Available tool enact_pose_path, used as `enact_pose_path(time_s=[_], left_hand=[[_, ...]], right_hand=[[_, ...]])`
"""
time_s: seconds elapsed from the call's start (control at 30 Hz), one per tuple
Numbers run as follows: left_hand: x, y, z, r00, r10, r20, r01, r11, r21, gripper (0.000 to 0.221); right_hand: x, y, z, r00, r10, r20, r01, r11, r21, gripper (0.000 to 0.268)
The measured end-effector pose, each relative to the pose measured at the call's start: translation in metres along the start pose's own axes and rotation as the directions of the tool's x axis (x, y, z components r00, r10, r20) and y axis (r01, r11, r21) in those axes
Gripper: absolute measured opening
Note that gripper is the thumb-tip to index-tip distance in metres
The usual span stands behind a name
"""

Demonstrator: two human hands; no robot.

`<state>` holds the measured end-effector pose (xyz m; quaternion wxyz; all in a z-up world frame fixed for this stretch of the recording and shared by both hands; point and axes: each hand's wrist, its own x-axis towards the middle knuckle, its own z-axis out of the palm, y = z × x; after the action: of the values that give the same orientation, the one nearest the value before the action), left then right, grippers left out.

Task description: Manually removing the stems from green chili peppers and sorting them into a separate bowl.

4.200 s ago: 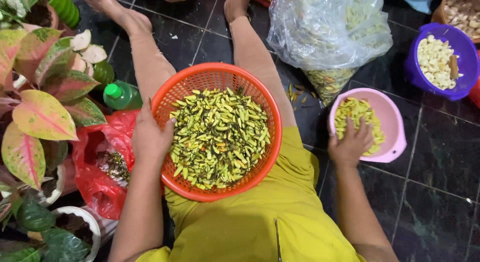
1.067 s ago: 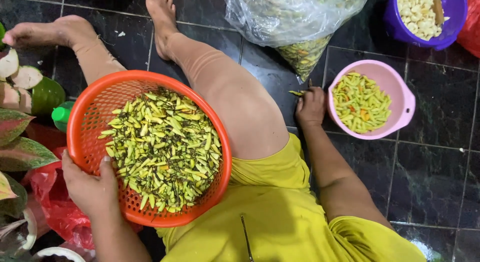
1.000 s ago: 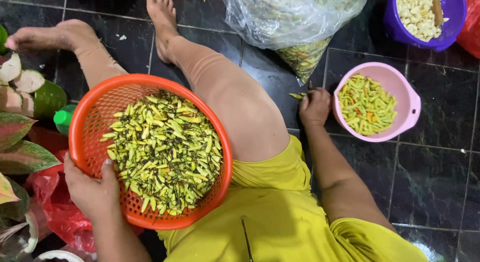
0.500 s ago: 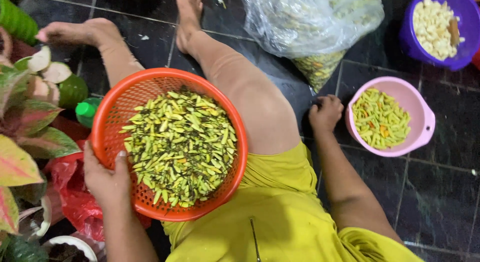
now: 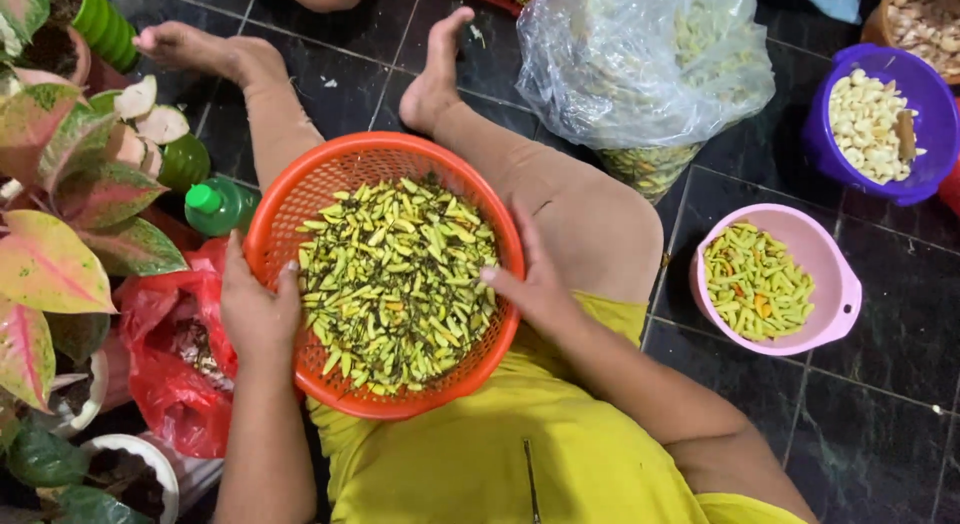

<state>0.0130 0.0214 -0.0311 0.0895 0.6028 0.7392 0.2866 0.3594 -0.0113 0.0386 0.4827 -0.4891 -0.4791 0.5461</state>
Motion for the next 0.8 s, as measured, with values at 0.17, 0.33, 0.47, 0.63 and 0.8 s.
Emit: enact_pose_path(time_s=[0.17, 0.33, 0.47, 0.63, 0.8], left_hand=[[-0.001, -0.009, 0.001, 0.999, -0.032, -0.03, 0.03, 0.997, -0.077, 0.078], [0.002, -0.009, -0.007, 0.994, -0.086, 0.064, 0.099, 0.962, -0.253, 0.081], [-0.01, 0.033, -0.04, 0.992, 0.004, 0.128, 0.076, 0.79, -0.609, 0.075], [-0.014, 0.107, -0.1, 0.976, -0.173, 0.134, 0.219, 0.761, -0.611, 0.053], [-0.009, 0.031, -0.098, 0.961, -0.275, 0.021, 0.196, 0.627, -0.754, 0.052]], right_hand=[[-0.02, 0.02, 0.02, 0.926, 0.377, 0.005, -0.363, 0.885, 0.291, 0.094], [-0.029, 0.071, 0.004, 0.845, 0.532, 0.06, -0.499, 0.741, 0.449, 0.072], [-0.036, 0.048, -0.023, 0.839, 0.54, 0.072, -0.498, 0.706, 0.504, 0.075], [-0.048, 0.065, -0.085, 0.906, 0.411, 0.096, -0.359, 0.632, 0.687, 0.041], [-0.067, 0.007, -0.146, 0.973, 0.144, 0.179, -0.229, 0.54, 0.81, 0.029]])
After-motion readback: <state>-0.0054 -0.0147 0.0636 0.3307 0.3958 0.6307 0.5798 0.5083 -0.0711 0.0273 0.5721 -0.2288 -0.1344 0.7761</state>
